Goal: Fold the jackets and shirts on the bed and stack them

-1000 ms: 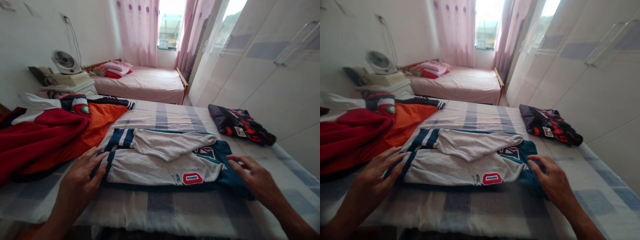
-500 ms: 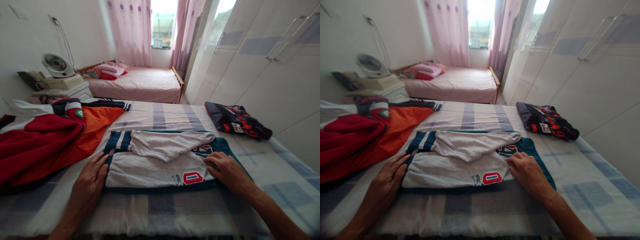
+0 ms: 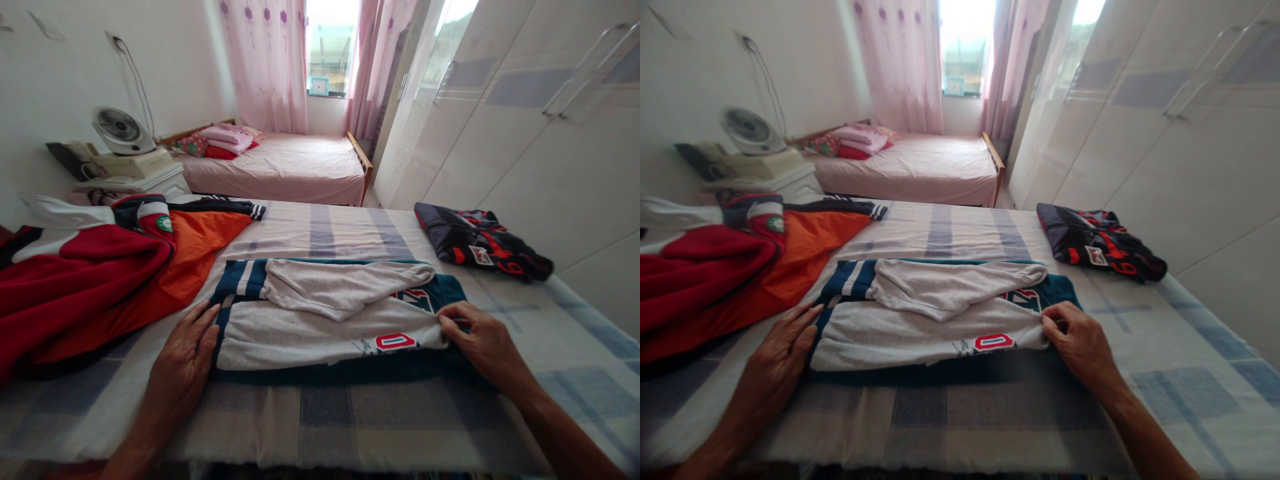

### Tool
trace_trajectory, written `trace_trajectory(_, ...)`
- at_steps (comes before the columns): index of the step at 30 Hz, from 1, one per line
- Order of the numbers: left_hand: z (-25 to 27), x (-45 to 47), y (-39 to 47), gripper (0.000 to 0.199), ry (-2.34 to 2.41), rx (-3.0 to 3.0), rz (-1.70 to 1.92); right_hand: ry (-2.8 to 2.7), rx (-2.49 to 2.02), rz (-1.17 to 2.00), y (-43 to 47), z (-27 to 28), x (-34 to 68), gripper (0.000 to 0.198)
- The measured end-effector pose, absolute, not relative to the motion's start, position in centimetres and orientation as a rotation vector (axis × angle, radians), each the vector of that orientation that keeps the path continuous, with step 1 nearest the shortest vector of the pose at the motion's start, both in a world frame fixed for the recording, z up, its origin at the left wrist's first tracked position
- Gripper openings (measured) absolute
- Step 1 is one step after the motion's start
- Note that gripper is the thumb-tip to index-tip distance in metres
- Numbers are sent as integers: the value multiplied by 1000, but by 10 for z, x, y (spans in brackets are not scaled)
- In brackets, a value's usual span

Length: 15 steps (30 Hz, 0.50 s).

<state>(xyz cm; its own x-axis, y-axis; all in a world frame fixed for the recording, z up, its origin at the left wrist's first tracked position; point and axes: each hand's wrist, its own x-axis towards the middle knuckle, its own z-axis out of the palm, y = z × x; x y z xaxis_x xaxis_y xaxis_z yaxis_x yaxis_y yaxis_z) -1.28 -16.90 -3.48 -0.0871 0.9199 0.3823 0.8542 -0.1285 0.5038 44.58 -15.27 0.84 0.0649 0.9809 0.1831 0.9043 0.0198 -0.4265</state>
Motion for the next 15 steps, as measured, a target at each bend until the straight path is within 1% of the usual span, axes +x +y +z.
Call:
trace_trajectory(4,-35,-13,-169,49,2015,2029,1034,-1889,-2002,218,-154,4,451,25)
trace_trajectory(7,-31,-13,-171,49,2111,1944,1104,-1981,-2022,179,-151,7,449,26)
trace_trajectory(10,-27,-12,-171,49,2228,1843,1131,-2089,-1914,193,-141,10,441,32)
trace_trajectory(15,-23,-13,-168,43,2293,1772,1147,-2217,-1747,132,-119,1,410,38)
